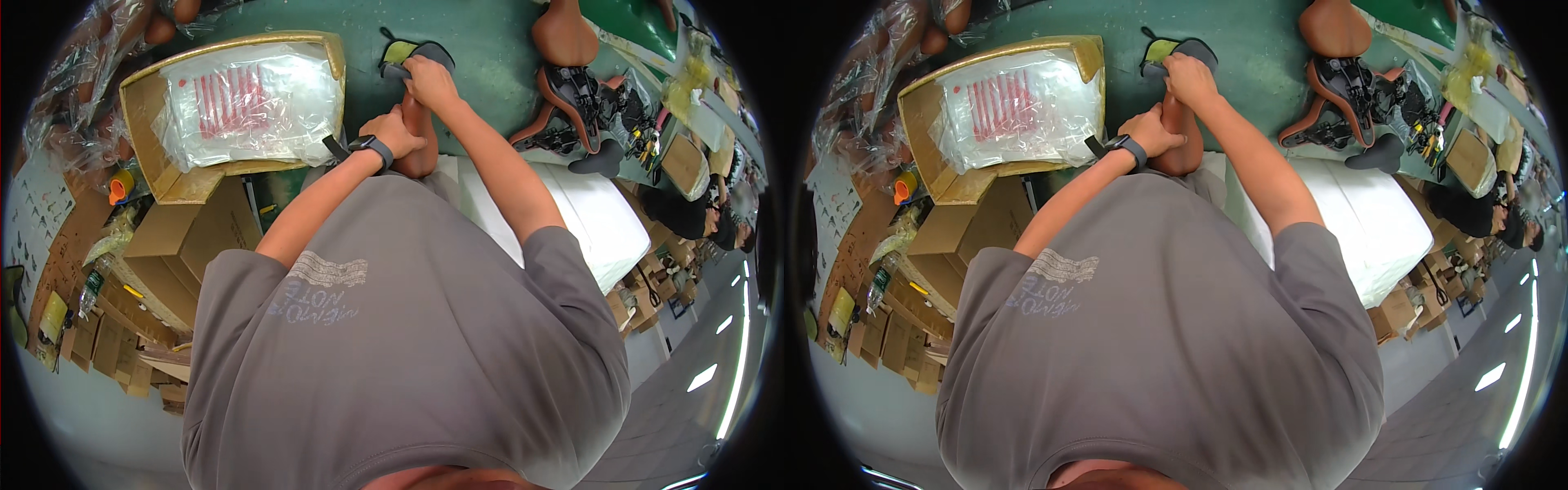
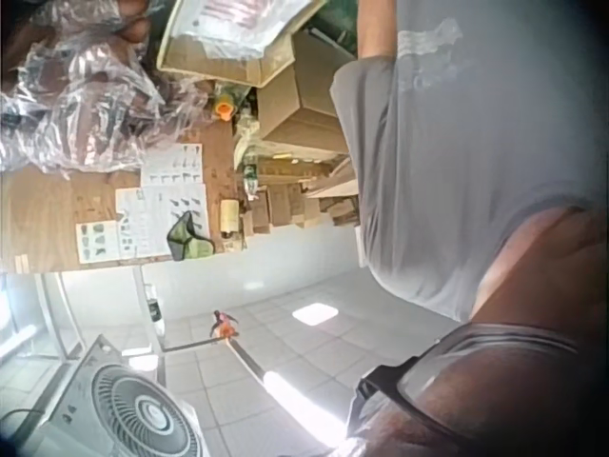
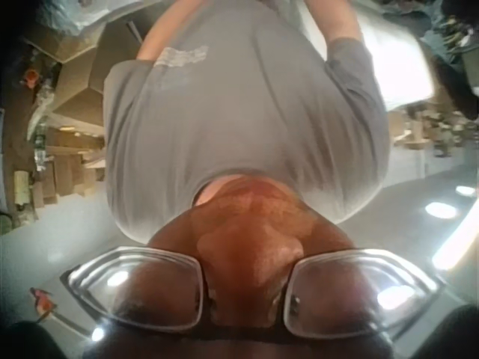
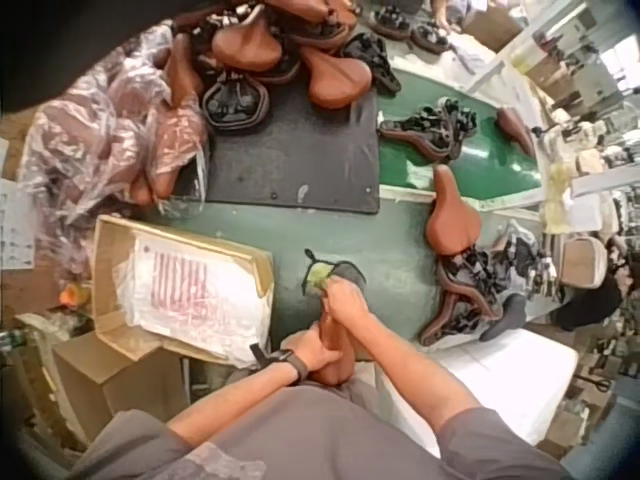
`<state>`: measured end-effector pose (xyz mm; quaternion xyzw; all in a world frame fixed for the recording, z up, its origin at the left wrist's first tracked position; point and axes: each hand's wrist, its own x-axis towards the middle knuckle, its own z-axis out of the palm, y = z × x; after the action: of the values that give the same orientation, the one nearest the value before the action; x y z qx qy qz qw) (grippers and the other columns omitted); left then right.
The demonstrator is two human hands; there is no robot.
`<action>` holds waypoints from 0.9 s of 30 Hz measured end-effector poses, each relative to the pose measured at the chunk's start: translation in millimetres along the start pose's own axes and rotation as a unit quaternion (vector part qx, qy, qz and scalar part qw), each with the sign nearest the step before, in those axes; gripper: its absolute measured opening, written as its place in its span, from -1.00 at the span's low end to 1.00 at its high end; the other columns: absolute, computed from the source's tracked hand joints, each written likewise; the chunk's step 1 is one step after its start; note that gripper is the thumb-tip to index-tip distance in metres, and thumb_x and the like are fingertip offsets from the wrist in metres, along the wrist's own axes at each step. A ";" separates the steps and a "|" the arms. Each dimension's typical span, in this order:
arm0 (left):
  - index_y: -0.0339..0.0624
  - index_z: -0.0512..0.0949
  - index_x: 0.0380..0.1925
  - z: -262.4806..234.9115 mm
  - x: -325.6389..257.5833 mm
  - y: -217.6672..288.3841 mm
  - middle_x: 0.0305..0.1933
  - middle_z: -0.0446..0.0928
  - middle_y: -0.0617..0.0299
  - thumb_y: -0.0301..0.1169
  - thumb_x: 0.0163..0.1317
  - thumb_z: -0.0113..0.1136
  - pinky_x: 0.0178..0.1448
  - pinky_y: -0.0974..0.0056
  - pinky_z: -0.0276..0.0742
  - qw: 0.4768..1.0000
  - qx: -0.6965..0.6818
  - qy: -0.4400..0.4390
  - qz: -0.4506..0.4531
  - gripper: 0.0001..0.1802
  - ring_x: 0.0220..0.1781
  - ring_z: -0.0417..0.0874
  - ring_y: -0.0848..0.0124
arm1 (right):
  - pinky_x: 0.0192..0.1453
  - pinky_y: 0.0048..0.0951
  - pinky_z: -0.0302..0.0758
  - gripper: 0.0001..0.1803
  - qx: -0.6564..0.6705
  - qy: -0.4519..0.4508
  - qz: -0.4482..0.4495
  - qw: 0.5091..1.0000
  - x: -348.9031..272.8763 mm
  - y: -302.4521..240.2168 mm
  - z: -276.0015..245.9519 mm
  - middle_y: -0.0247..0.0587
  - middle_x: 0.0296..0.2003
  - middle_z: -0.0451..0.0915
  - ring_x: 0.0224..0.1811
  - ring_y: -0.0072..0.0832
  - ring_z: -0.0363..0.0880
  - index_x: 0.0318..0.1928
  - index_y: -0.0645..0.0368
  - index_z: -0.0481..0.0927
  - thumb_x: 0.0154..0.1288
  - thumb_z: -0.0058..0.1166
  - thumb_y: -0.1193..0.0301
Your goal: Inspecting and sorting bicycle seats on a factory assembly line.
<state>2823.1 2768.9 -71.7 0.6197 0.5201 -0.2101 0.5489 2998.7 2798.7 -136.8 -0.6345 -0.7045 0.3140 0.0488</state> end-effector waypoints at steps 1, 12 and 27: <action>-0.19 0.58 0.36 -3.1 -0.6 0.0 0.17 0.80 -0.10 0.18 0.02 0.57 0.30 -0.07 0.72 1.000 0.002 -0.002 0.004 -0.02 0.21 0.83 -0.08 | 0.13 0.14 0.68 -0.79 0.008 -0.005 0.046 0.999 6.0 -0.9 -1.7 0.10 -0.04 0.76 0.05 0.17 0.74 -0.07 0.19 0.76 0.35 0.34 0.38; -0.34 0.69 0.16 -15.2 4.1 2.1 0.04 0.82 -0.18 0.20 -0.01 0.62 0.21 -0.05 0.78 1.000 -0.002 0.016 -0.007 -0.08 0.08 0.88 -0.07 | 0.09 0.16 0.66 -0.78 0.033 -0.010 0.017 0.999 13.0 29.0 -4.6 0.26 -0.08 0.75 -0.03 0.28 0.72 -0.14 0.26 0.74 0.32 0.31 0.37; -0.27 0.73 0.12 -21.8 -5.4 -6.2 0.09 0.82 -0.15 0.05 0.01 0.61 0.27 -0.01 0.77 1.000 -0.016 0.009 0.007 -0.23 0.15 0.86 -0.04 | 0.14 0.14 0.69 -0.73 -0.023 -0.101 0.003 0.995 8.3 23.5 -12.9 0.21 -0.10 0.78 0.01 0.25 0.74 -0.14 0.27 0.76 0.30 0.38 0.32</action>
<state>2808.9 2785.3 -63.3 0.6161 0.5241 -0.1926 0.5555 3023.5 2811.2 -141.1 -0.6023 -0.7113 0.3603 -0.0383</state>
